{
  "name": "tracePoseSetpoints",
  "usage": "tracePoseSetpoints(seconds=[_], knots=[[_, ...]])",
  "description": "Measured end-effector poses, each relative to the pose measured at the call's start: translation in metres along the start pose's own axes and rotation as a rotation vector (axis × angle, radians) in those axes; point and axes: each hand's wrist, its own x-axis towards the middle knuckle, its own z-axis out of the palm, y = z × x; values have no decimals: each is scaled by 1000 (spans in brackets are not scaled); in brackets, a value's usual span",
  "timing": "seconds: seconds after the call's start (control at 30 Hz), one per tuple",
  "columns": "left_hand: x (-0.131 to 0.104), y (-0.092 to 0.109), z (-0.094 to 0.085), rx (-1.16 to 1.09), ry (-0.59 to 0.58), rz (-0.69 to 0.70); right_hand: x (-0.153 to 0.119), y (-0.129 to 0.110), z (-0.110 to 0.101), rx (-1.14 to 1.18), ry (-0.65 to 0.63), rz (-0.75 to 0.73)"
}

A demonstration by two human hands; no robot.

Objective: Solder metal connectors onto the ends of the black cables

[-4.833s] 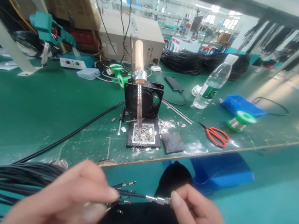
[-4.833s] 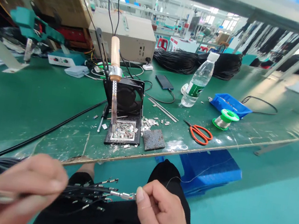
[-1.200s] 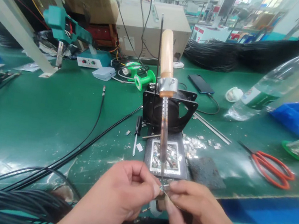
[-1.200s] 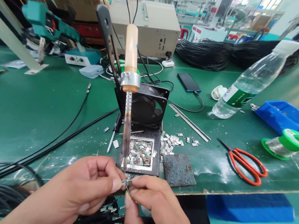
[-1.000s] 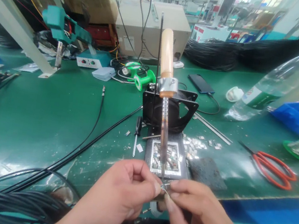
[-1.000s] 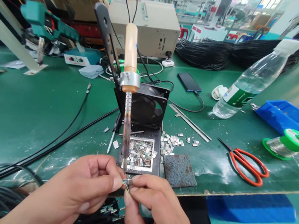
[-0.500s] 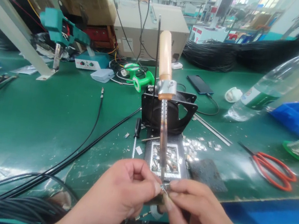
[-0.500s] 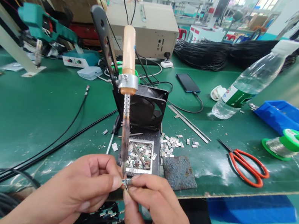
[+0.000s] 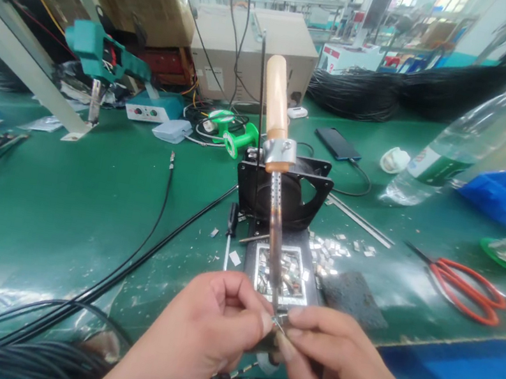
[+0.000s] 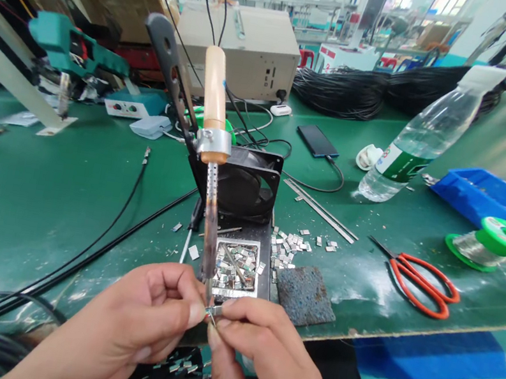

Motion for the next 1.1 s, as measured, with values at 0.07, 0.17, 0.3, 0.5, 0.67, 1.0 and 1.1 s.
tracePoseSetpoints(seconds=[0.07, 0.17, 0.3, 0.5, 0.67, 1.0, 1.1], knots=[[1, 1, 0, 2, 3, -2, 0, 1, 0, -1, -1, -7], [1, 2, 1, 3, 7, 0, 1, 2, 0, 2, 1, -7], [0, 3, 1, 10, 1, 3, 2, 1, 0, -4, -9, -18], [0, 2, 0, 13, -7, -2, 3, 2, 1, -11, -9, -22], [1, 2, 0, 14, -3, 2, 6, 2, 0, -17, 4, -62], [1, 1, -2, -13, -25, 25, 7, 1, 0, -19, 4, -60], [2, 2, -2, -18, -26, 34, 7, 1, 0, -11, 1, -62]])
